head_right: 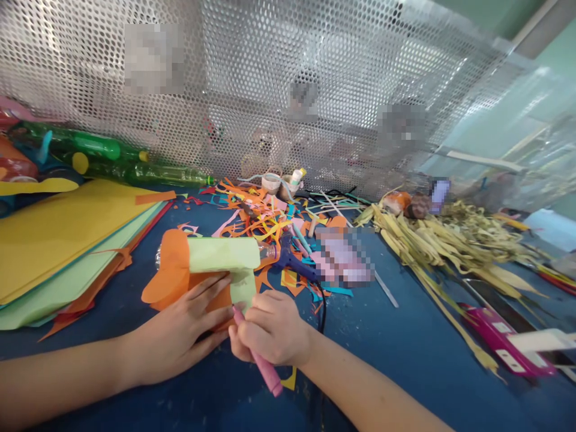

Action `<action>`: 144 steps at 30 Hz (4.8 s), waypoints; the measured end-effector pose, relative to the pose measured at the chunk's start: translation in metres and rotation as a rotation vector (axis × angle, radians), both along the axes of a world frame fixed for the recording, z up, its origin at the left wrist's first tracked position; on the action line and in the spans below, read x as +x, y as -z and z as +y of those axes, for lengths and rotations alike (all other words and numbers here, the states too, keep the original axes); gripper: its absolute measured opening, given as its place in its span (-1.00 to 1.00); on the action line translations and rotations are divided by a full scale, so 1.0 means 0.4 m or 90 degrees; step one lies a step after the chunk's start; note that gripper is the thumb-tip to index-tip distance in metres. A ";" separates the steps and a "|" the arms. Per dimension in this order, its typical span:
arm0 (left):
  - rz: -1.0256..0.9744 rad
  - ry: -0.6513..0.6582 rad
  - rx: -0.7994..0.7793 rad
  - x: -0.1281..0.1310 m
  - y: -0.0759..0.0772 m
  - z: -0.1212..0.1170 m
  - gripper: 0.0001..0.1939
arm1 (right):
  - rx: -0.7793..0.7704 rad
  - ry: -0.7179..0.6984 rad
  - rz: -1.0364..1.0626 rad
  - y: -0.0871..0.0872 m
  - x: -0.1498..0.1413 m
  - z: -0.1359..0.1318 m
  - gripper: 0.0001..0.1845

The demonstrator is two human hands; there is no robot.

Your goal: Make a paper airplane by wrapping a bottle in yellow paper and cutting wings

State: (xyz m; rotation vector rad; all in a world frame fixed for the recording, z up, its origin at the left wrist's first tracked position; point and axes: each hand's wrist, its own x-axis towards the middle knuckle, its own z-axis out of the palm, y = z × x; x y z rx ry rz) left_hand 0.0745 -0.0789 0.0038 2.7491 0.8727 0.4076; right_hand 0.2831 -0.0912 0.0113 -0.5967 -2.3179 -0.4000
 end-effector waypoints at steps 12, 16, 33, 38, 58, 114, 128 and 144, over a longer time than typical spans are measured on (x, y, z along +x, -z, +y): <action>0.030 -0.056 0.026 -0.004 -0.002 -0.003 -0.59 | -0.265 0.062 0.192 0.002 -0.002 0.023 -0.88; 0.032 -0.058 0.017 -0.006 0.000 -0.003 -0.61 | -0.192 0.008 0.106 0.004 -0.006 0.014 -0.85; 0.046 -0.066 0.037 -0.007 0.007 -0.004 -0.54 | -0.673 0.145 0.434 0.015 0.004 0.054 -0.83; 0.048 -0.065 0.021 -0.007 0.005 -0.003 -0.53 | -0.721 0.183 0.444 0.033 0.012 0.080 -0.71; 0.010 -0.065 0.023 -0.010 0.015 -0.002 -0.58 | -0.701 0.213 0.353 0.030 0.009 0.077 -0.73; 0.041 -0.068 0.040 -0.010 0.013 -0.003 -0.56 | -0.690 0.228 0.371 0.035 0.009 0.077 -0.73; 0.021 -0.069 0.025 -0.009 0.016 0.000 -0.55 | -0.683 0.226 0.412 0.040 0.015 0.083 -0.71; 0.060 -0.066 0.032 -0.008 0.012 -0.001 -0.55 | -0.682 0.214 0.377 0.036 0.014 0.080 -0.72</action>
